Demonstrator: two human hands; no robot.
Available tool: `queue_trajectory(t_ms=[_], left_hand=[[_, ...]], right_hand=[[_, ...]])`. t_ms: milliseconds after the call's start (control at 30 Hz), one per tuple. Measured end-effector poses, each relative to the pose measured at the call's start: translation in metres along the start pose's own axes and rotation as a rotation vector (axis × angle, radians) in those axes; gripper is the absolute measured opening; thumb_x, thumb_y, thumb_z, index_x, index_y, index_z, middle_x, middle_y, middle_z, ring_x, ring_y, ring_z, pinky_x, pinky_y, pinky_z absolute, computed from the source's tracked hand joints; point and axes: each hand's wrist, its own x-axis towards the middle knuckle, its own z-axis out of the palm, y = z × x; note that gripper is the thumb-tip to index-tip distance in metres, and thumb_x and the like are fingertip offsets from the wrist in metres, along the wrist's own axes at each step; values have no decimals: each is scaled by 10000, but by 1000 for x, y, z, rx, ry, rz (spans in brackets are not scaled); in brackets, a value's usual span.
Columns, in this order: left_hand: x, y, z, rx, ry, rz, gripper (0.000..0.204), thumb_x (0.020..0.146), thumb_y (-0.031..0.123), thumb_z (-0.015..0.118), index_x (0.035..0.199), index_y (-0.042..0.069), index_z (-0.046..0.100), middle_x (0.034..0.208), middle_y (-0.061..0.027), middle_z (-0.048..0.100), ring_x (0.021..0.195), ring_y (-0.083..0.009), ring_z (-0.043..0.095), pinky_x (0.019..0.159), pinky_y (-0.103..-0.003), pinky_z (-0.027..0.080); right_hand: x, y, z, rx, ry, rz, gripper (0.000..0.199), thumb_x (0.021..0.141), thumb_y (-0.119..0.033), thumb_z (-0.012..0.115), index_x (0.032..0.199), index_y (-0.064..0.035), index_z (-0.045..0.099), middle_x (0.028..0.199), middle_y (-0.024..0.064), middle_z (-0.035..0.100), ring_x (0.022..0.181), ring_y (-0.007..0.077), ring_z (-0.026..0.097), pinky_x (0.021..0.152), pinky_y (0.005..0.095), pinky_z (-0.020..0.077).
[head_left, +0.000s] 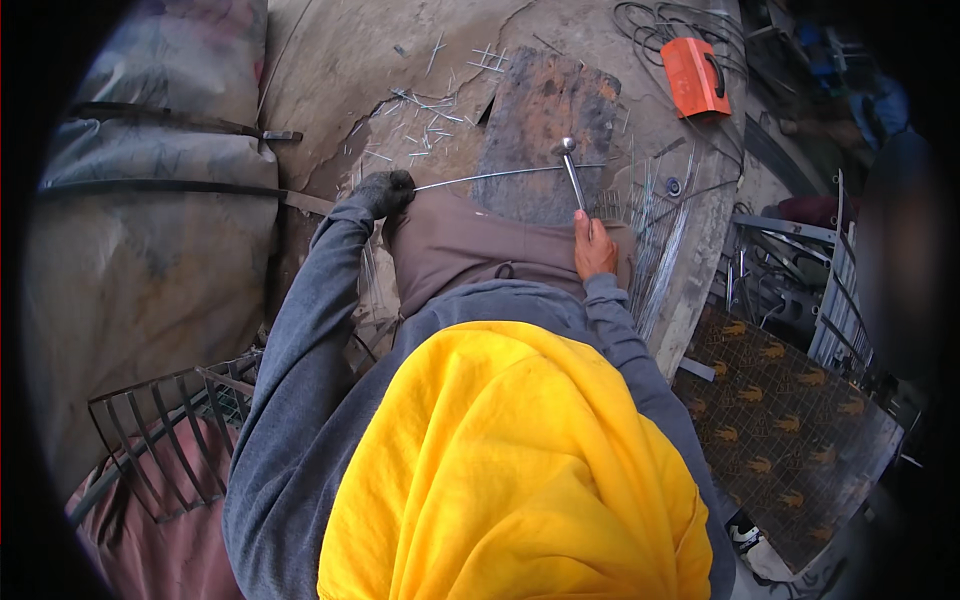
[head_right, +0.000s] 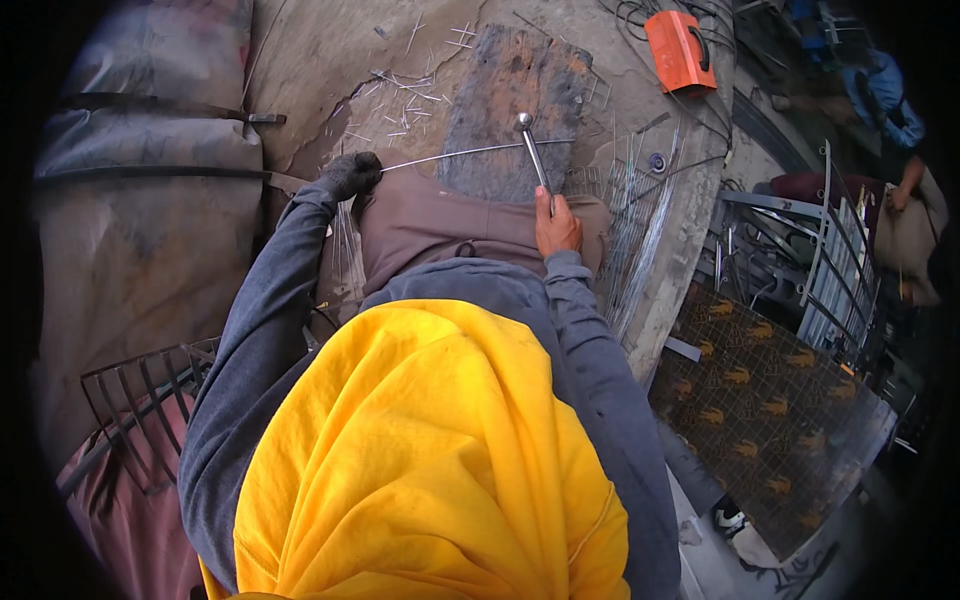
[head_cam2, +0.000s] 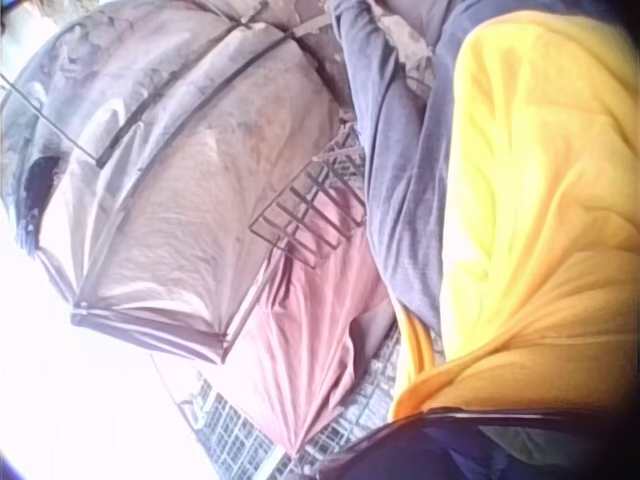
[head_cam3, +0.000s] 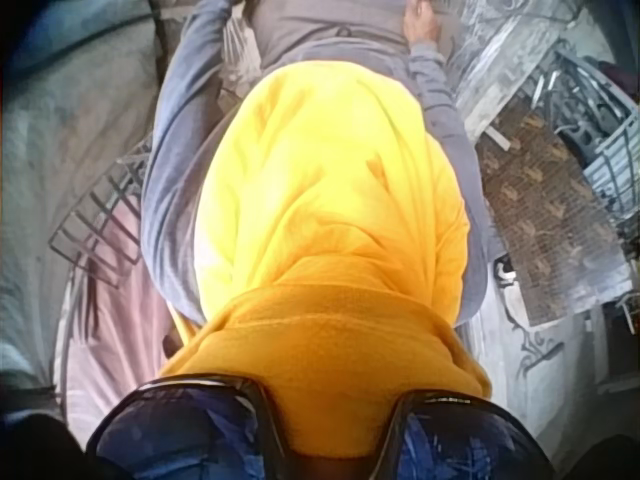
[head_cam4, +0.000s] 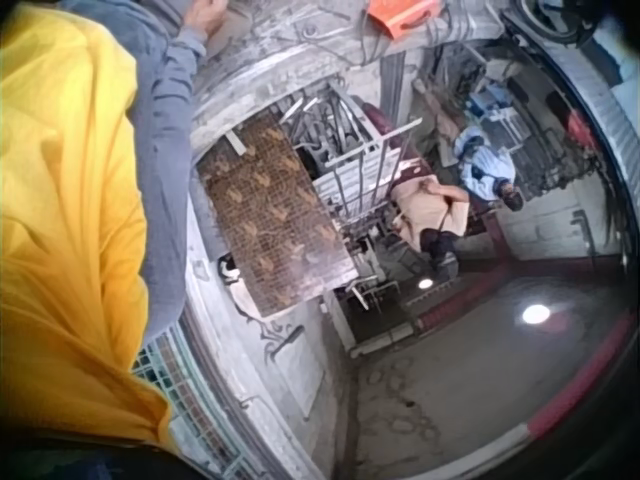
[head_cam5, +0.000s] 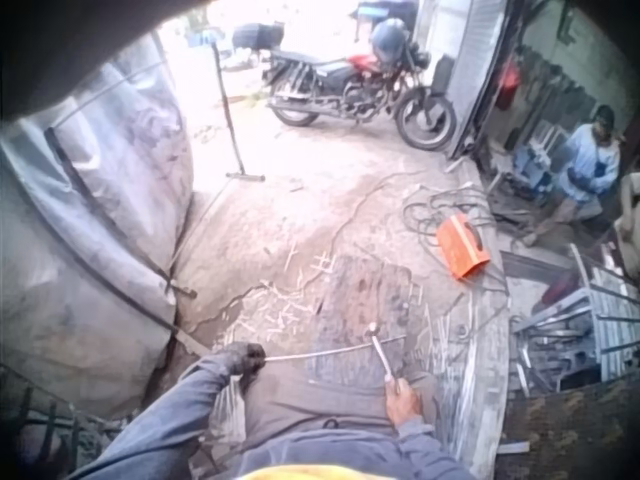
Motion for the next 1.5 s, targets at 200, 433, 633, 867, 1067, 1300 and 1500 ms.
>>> queue_trajectory(t_ms=[200,433,633,867,1067,1300,1500], left_hand=[[9,-3,-2,-100,-165,-146,254,829,331,626,997,143,657,940,-126,687,934,-312,651,819,-414,490],[1,-48,3,-105,-41,-45,217,863,323,633,961,136,685,870,-66,690,853,-199,643,775,-350,494],[-9,-28,-12,-50,-7,-39,248,885,379,627,928,149,709,890,-55,695,886,-198,634,793,-338,489],[-11,-24,-16,-55,-65,-88,257,869,362,607,955,136,695,930,-81,696,913,-245,644,811,-370,491],[-5,-27,-17,-92,-136,-107,219,825,308,638,943,128,677,923,-102,689,909,-282,651,808,-391,489],[-9,-8,-25,-25,-113,-118,204,815,280,650,941,122,682,928,-103,691,911,-276,654,808,-398,488],[-19,-10,-25,-80,-116,-141,220,833,299,644,956,121,682,923,-104,692,914,-281,654,808,-399,491]], right_hand=[[7,13,7,-5,-58,18,639,925,-635,415,820,-22,561,828,260,627,834,501,564,725,526,426],[-6,5,11,54,25,-77,610,929,-609,443,807,-21,547,804,266,608,812,498,560,703,524,417],[-11,-14,14,111,82,-168,584,928,-592,465,805,-28,546,795,270,607,792,495,565,681,535,418],[-8,-9,29,-39,-54,-115,570,932,-591,455,823,-39,548,798,273,613,805,501,565,686,552,419],[-3,-3,35,-55,-26,-124,588,930,-605,444,813,-38,551,806,272,618,810,501,572,693,550,424],[-6,-12,32,-58,-58,-97,611,923,-625,433,810,-34,543,827,263,633,852,498,573,725,554,431],[-10,-15,15,-67,-86,-46,602,925,-625,428,837,-46,564,847,265,633,846,496,577,740,540,436]])
